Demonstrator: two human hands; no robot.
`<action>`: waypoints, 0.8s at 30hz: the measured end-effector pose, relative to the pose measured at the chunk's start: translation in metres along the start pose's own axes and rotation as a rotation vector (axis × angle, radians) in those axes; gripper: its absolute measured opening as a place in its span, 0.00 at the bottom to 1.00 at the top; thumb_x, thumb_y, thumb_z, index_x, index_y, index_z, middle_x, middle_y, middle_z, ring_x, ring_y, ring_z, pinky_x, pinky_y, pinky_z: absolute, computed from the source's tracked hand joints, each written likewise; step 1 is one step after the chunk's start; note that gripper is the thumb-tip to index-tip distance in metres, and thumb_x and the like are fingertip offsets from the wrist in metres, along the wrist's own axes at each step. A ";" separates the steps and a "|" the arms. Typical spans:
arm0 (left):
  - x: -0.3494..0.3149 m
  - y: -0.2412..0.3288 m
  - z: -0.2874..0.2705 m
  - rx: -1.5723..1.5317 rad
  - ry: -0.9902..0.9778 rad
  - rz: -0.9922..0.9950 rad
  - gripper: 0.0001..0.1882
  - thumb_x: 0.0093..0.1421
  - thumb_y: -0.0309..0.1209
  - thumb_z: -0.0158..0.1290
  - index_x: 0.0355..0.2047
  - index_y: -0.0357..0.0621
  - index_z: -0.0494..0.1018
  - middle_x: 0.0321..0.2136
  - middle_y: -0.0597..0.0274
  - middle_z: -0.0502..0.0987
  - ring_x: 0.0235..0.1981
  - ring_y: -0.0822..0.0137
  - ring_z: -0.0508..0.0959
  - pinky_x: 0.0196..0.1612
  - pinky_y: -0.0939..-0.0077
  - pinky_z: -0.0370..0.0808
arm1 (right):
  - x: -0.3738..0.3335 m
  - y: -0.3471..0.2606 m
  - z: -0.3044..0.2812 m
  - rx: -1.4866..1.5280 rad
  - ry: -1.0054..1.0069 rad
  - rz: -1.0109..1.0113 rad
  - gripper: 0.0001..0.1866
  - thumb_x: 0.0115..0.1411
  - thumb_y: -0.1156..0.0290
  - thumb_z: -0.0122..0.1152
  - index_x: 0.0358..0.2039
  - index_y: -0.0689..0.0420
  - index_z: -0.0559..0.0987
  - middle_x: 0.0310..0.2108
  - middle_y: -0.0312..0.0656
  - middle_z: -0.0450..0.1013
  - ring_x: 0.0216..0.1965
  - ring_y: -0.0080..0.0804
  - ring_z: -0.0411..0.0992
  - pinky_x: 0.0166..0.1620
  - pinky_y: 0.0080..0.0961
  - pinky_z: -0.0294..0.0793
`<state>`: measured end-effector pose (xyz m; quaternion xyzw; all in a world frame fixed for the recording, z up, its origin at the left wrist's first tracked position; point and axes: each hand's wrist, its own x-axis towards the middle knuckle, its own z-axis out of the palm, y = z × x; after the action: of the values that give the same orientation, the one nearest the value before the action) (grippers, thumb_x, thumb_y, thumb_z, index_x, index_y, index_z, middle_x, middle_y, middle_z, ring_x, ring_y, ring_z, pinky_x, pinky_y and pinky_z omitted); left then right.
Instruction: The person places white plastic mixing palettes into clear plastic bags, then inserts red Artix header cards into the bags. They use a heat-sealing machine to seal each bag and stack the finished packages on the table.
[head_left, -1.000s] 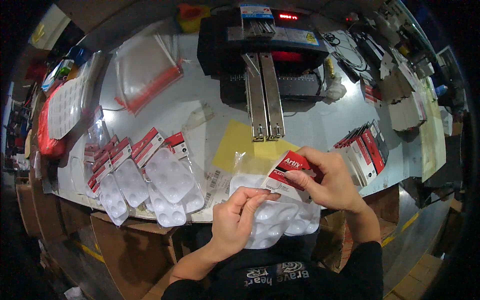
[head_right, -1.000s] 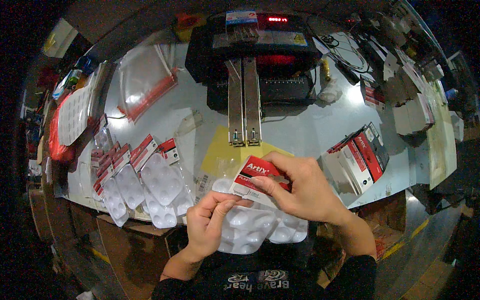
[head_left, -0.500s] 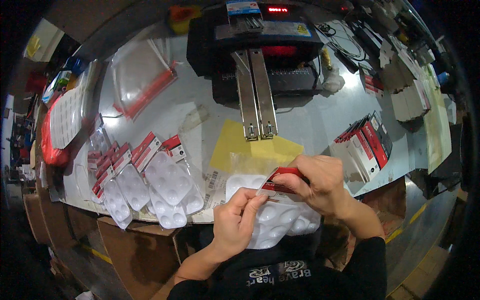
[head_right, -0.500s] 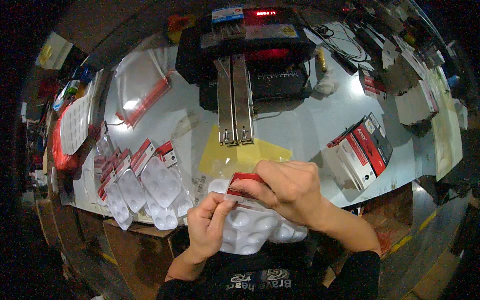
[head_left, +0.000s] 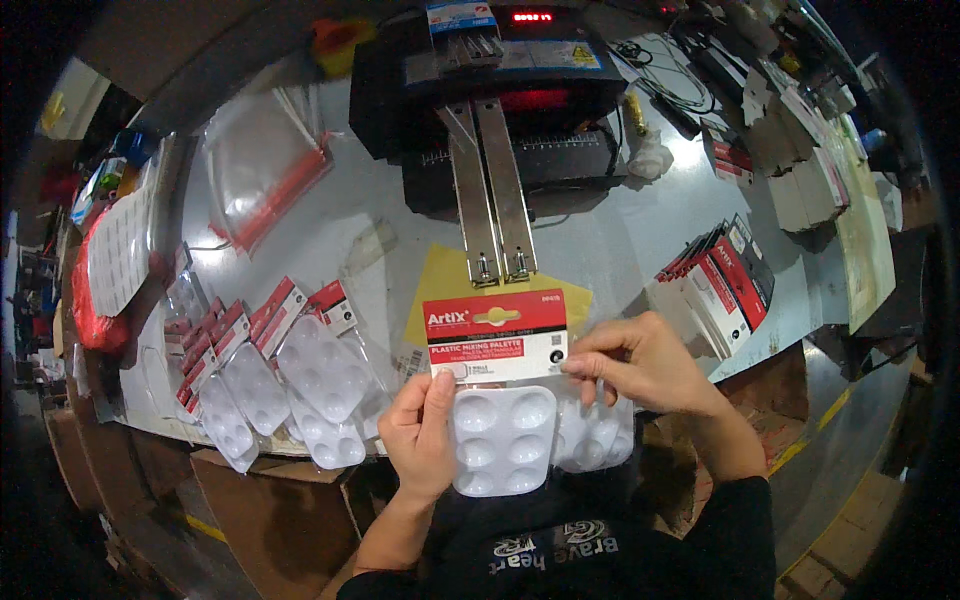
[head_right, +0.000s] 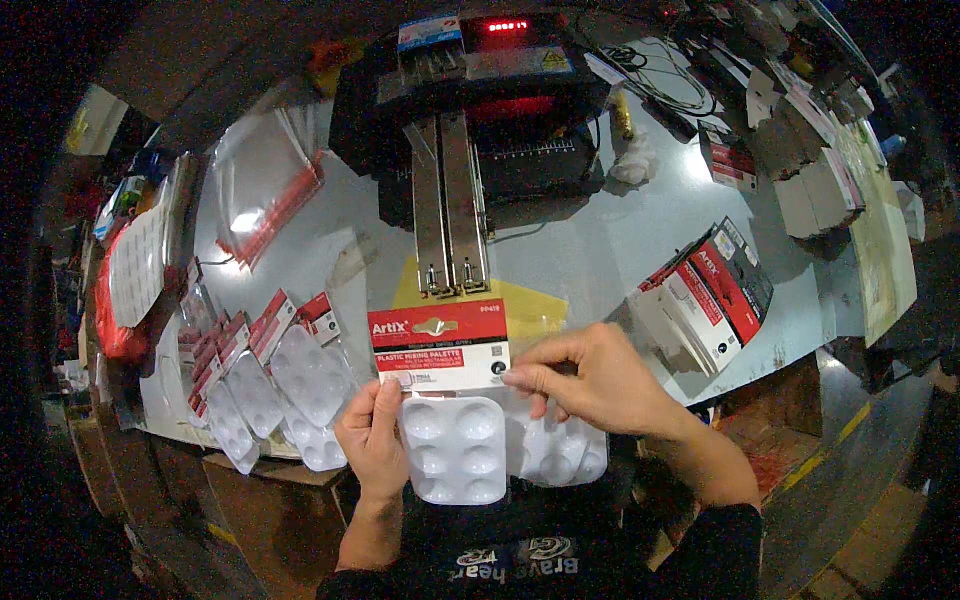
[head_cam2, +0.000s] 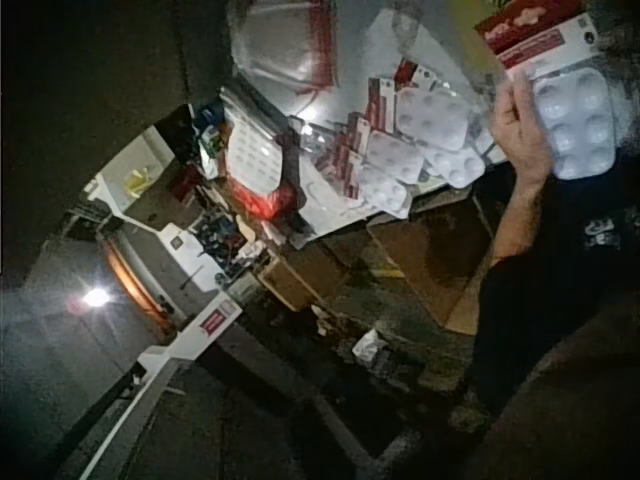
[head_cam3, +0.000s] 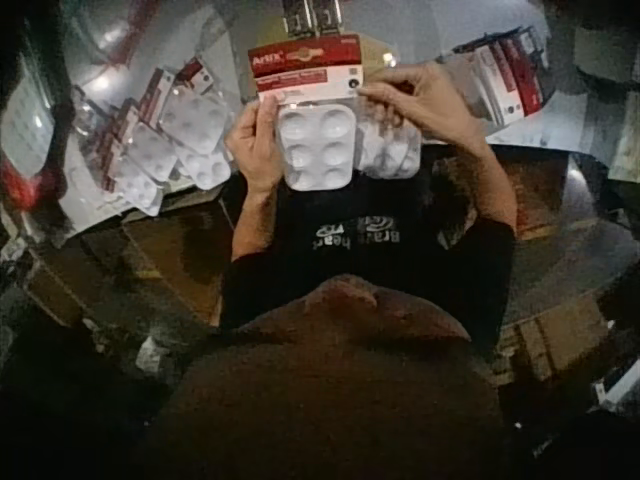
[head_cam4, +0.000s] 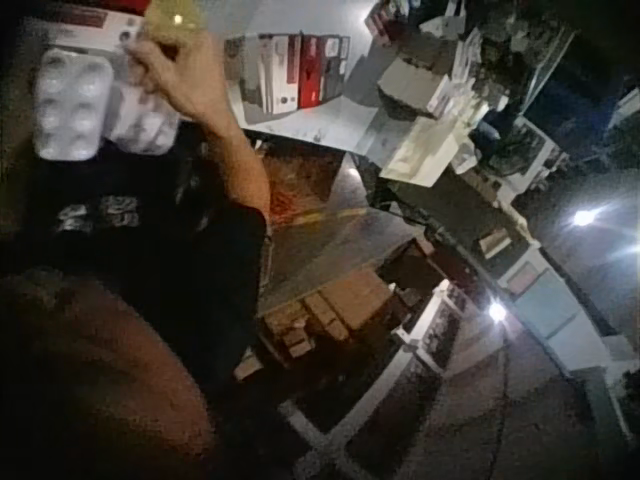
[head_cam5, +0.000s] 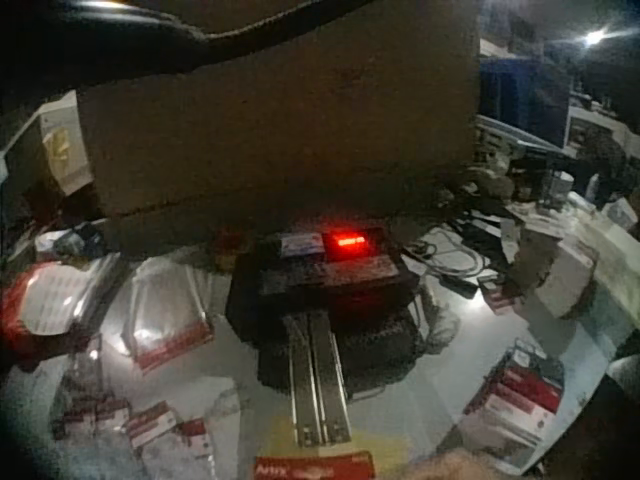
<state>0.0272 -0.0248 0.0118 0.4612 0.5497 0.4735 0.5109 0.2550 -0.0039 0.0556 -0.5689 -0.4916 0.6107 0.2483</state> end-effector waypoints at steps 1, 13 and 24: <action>0.001 -0.002 -0.001 0.010 -0.014 0.009 0.12 0.64 0.30 0.47 0.28 0.33 0.74 0.22 0.71 0.72 0.24 0.82 0.65 0.27 0.87 0.62 | -0.001 0.004 0.001 0.080 -0.105 0.112 0.12 0.60 0.68 0.56 0.33 0.66 0.80 0.24 0.40 0.76 0.20 0.18 0.72 0.20 0.16 0.69; 0.006 -0.005 -0.003 0.014 -0.055 -0.024 0.14 0.66 0.31 0.43 0.33 0.32 0.73 0.28 0.67 0.75 0.29 0.81 0.69 0.33 0.87 0.66 | 0.001 0.016 0.014 0.162 0.001 0.055 0.11 0.61 0.72 0.54 0.33 0.68 0.79 0.26 0.43 0.76 0.23 0.23 0.74 0.22 0.16 0.73; 0.007 -0.002 -0.006 0.148 -0.124 -0.007 0.13 0.65 0.32 0.43 0.31 0.32 0.71 0.20 0.56 0.74 0.22 0.72 0.69 0.28 0.75 0.66 | 0.000 0.013 0.016 0.342 -0.106 0.253 0.11 0.59 0.71 0.55 0.26 0.68 0.76 0.21 0.43 0.74 0.21 0.24 0.74 0.22 0.18 0.74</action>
<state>0.0205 -0.0183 0.0091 0.5243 0.5522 0.4001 0.5100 0.2433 -0.0141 0.0417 -0.5426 -0.3180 0.7406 0.2364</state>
